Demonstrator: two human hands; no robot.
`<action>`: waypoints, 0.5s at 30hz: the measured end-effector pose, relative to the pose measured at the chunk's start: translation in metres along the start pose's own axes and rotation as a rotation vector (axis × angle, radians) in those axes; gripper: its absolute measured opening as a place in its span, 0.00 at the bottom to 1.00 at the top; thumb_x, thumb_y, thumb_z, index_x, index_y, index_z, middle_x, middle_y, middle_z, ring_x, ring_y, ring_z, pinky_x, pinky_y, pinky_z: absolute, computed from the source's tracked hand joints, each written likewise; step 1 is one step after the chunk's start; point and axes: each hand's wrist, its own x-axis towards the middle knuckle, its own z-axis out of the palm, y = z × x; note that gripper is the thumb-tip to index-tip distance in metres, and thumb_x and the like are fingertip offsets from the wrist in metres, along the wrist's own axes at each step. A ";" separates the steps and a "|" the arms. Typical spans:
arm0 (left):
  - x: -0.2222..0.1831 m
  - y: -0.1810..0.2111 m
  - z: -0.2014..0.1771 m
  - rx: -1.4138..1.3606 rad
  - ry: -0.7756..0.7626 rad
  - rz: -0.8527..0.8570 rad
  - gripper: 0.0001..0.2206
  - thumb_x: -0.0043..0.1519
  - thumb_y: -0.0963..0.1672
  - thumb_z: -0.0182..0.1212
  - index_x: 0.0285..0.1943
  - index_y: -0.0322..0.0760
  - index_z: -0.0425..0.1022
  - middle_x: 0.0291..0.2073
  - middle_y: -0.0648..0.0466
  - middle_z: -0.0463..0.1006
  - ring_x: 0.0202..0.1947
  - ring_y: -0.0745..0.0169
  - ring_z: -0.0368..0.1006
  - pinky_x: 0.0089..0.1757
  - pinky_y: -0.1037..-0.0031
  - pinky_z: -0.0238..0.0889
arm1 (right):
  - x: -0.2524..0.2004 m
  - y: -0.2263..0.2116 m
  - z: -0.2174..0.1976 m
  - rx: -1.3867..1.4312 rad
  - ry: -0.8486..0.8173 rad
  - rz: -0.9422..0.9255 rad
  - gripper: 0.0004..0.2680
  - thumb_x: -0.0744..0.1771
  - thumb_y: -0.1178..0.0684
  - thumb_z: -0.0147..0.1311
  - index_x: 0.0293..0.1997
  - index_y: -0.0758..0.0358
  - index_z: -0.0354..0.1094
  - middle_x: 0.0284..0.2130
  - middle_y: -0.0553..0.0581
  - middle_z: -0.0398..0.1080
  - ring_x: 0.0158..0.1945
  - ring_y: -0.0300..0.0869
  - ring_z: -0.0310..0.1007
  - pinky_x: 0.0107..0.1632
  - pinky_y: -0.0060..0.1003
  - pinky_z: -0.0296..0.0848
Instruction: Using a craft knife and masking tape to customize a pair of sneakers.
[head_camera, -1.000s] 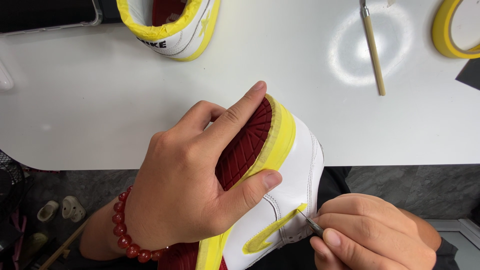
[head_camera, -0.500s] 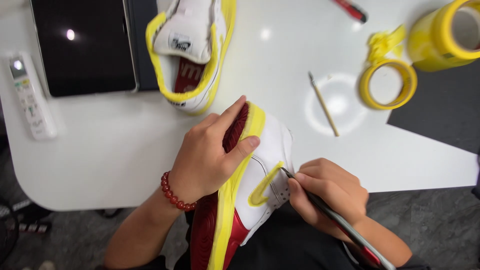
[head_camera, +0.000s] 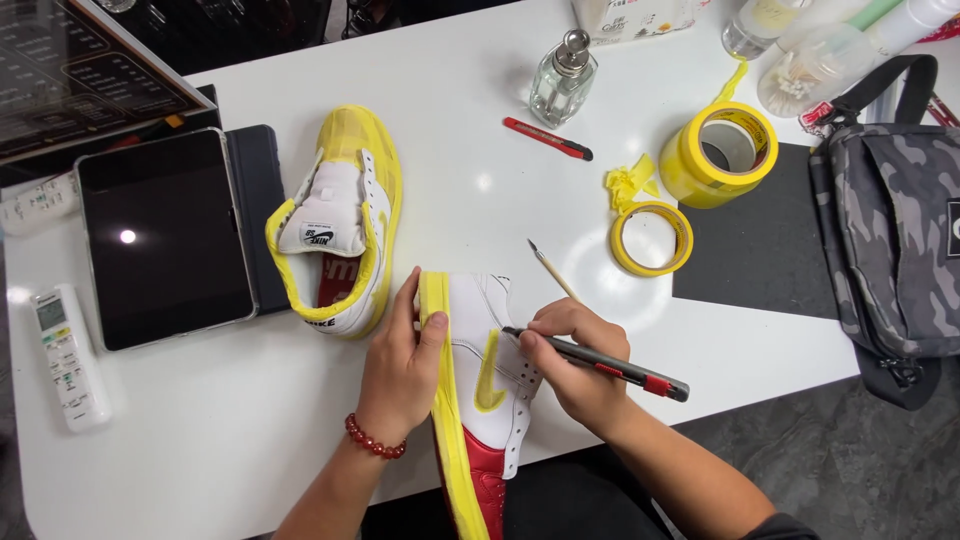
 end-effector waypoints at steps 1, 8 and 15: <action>-0.001 -0.005 0.001 0.003 0.007 -0.003 0.31 0.63 0.51 0.50 0.74 0.34 0.57 0.50 0.39 0.80 0.44 0.47 0.81 0.46 0.64 0.72 | 0.000 0.002 0.002 0.007 -0.004 -0.002 0.03 0.64 0.65 0.59 0.36 0.70 0.69 0.29 0.59 0.74 0.32 0.43 0.75 0.37 0.34 0.73; -0.016 -0.004 -0.025 0.169 0.042 0.123 0.27 0.65 0.51 0.56 0.70 0.32 0.64 0.43 0.39 0.82 0.43 0.45 0.80 0.42 0.62 0.71 | 0.008 0.006 0.013 0.041 -0.026 -0.120 0.03 0.64 0.67 0.59 0.37 0.73 0.68 0.30 0.61 0.75 0.36 0.47 0.77 0.41 0.38 0.75; 0.093 -0.067 -0.182 0.432 0.766 0.287 0.09 0.64 0.41 0.67 0.51 0.32 0.78 0.40 0.49 0.82 0.41 0.58 0.80 0.45 0.65 0.73 | 0.001 0.014 0.025 0.055 -0.015 -0.107 0.02 0.66 0.67 0.55 0.39 0.74 0.66 0.31 0.66 0.75 0.37 0.49 0.78 0.43 0.38 0.77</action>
